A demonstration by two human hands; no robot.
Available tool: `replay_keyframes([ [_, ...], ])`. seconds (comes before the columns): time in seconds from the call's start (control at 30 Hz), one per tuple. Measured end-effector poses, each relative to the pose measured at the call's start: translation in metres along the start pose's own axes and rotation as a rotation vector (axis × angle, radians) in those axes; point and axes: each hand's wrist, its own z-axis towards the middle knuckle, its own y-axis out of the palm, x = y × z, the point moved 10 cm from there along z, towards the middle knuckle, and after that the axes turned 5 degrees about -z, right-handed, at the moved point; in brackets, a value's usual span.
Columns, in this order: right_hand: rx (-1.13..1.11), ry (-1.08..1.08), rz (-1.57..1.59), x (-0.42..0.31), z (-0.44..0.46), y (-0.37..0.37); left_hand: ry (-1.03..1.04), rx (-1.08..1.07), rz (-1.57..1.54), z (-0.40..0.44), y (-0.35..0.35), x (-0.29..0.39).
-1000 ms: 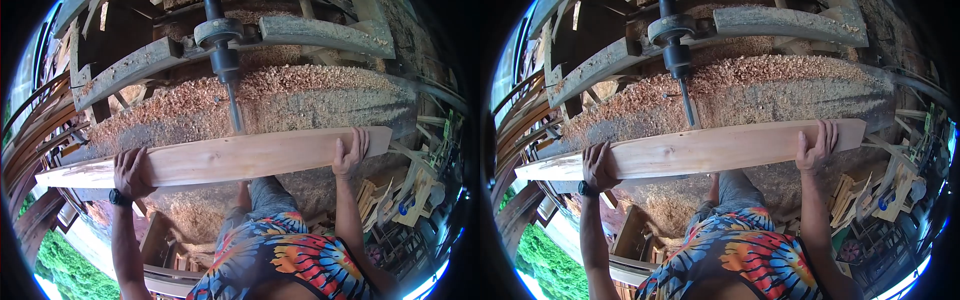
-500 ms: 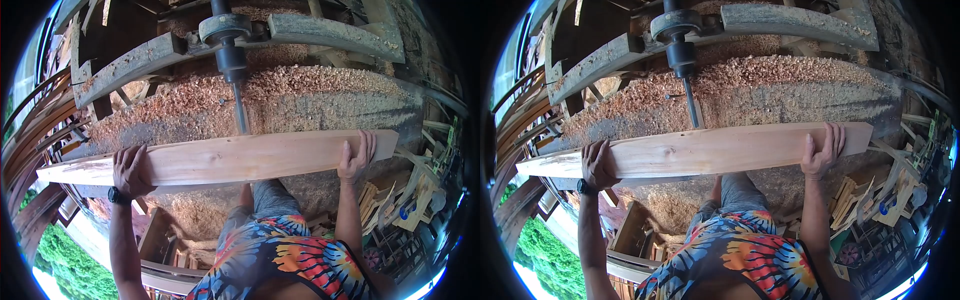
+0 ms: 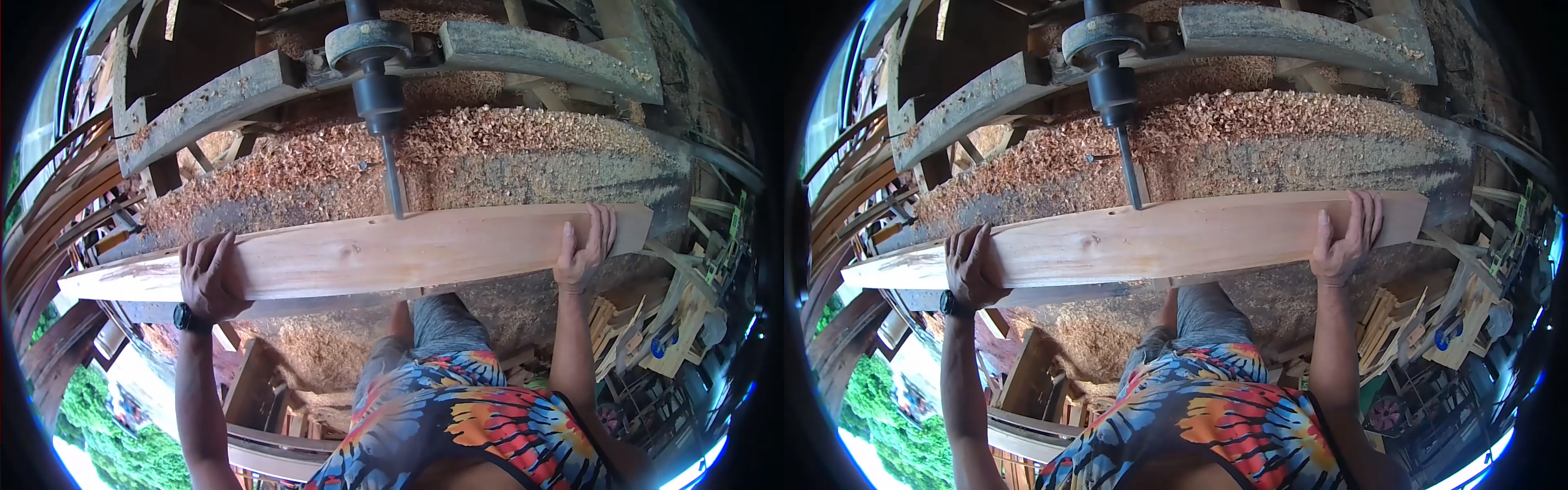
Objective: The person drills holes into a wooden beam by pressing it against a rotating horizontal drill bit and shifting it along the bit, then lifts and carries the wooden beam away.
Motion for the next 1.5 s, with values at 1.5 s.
replay_keyframes([
  [1.5, -0.040, -0.012, -0.012, -0.006, 0.003, 0.001, 0.019, 0.008, -0.019, 0.002, 0.000, -0.008],
])
